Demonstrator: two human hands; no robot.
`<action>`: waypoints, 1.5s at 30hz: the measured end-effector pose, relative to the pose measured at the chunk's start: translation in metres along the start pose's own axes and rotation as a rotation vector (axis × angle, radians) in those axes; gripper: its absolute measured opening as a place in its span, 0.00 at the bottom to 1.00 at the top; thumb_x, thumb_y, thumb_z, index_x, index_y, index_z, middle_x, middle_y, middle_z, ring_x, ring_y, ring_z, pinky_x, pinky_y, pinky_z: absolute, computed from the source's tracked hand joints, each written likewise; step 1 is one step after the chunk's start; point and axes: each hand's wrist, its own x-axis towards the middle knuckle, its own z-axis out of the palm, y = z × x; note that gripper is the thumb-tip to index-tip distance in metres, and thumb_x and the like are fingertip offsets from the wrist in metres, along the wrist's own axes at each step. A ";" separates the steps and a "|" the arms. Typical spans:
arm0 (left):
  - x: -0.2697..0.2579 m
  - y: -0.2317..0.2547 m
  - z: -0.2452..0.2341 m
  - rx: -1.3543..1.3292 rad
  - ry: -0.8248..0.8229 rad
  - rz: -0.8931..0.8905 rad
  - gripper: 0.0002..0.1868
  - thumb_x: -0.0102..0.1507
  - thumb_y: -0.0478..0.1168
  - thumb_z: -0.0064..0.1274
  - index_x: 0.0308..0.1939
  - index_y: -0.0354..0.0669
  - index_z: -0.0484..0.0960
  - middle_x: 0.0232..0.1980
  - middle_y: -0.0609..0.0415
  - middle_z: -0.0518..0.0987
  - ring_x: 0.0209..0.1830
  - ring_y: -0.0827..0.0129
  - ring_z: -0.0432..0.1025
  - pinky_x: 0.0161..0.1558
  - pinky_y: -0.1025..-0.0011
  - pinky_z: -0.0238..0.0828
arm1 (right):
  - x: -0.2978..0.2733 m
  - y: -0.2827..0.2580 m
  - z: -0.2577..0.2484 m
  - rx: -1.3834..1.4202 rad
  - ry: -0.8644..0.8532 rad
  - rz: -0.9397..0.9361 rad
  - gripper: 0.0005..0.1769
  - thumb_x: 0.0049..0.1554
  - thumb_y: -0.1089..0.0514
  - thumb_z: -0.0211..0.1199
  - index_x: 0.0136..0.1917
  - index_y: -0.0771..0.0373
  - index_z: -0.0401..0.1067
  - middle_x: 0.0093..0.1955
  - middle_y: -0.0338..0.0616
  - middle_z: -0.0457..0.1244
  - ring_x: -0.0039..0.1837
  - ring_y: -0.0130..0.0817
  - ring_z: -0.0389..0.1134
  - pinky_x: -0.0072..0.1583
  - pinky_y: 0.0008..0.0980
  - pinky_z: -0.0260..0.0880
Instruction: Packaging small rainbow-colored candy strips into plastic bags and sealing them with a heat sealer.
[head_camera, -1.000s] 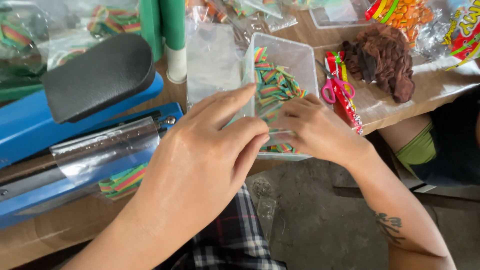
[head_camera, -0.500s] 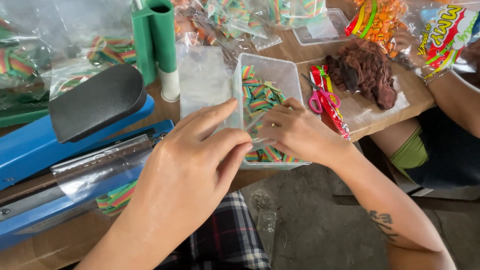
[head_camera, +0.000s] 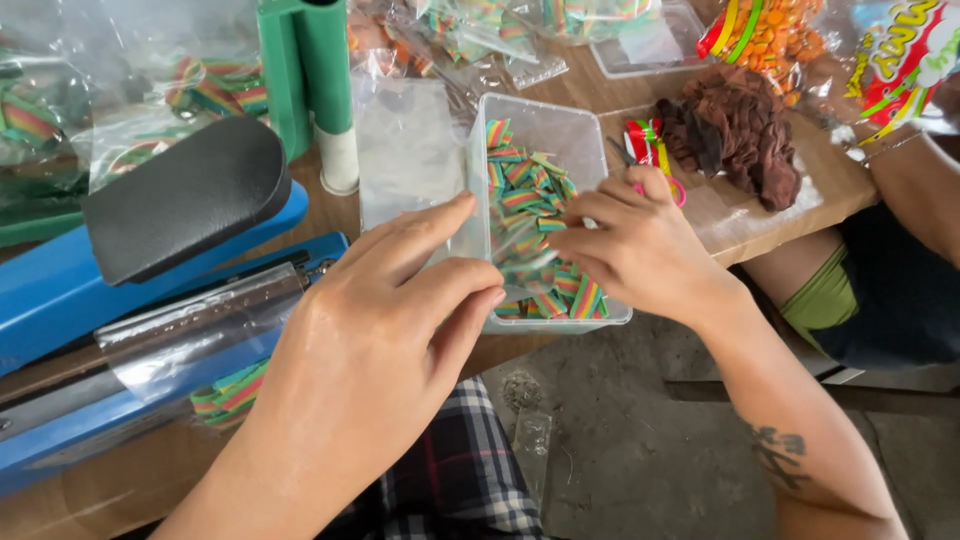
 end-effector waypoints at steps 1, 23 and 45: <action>0.001 0.000 0.000 -0.011 -0.002 -0.002 0.03 0.67 0.32 0.54 0.39 0.40 0.78 0.62 0.32 0.77 0.58 0.44 0.76 0.56 0.55 0.73 | -0.005 0.000 -0.007 -0.010 -0.033 0.006 0.07 0.64 0.59 0.62 0.47 0.45 0.76 0.47 0.33 0.63 0.48 0.37 0.66 0.62 0.41 0.52; -0.002 0.002 0.005 -0.003 0.021 0.021 0.04 0.68 0.32 0.56 0.38 0.38 0.78 0.61 0.31 0.78 0.57 0.44 0.76 0.58 0.53 0.73 | 0.022 -0.031 -0.054 -0.175 -0.690 0.070 0.10 0.57 0.58 0.57 0.34 0.51 0.72 0.41 0.43 0.63 0.46 0.49 0.67 0.52 0.46 0.63; -0.011 -0.011 0.015 -0.011 0.071 -0.005 0.06 0.68 0.32 0.55 0.36 0.38 0.79 0.60 0.30 0.78 0.57 0.41 0.76 0.52 0.51 0.76 | 0.015 -0.040 0.013 -0.013 -0.488 0.157 0.13 0.44 0.73 0.54 0.25 0.59 0.59 0.27 0.44 0.56 0.32 0.54 0.59 0.36 0.52 0.57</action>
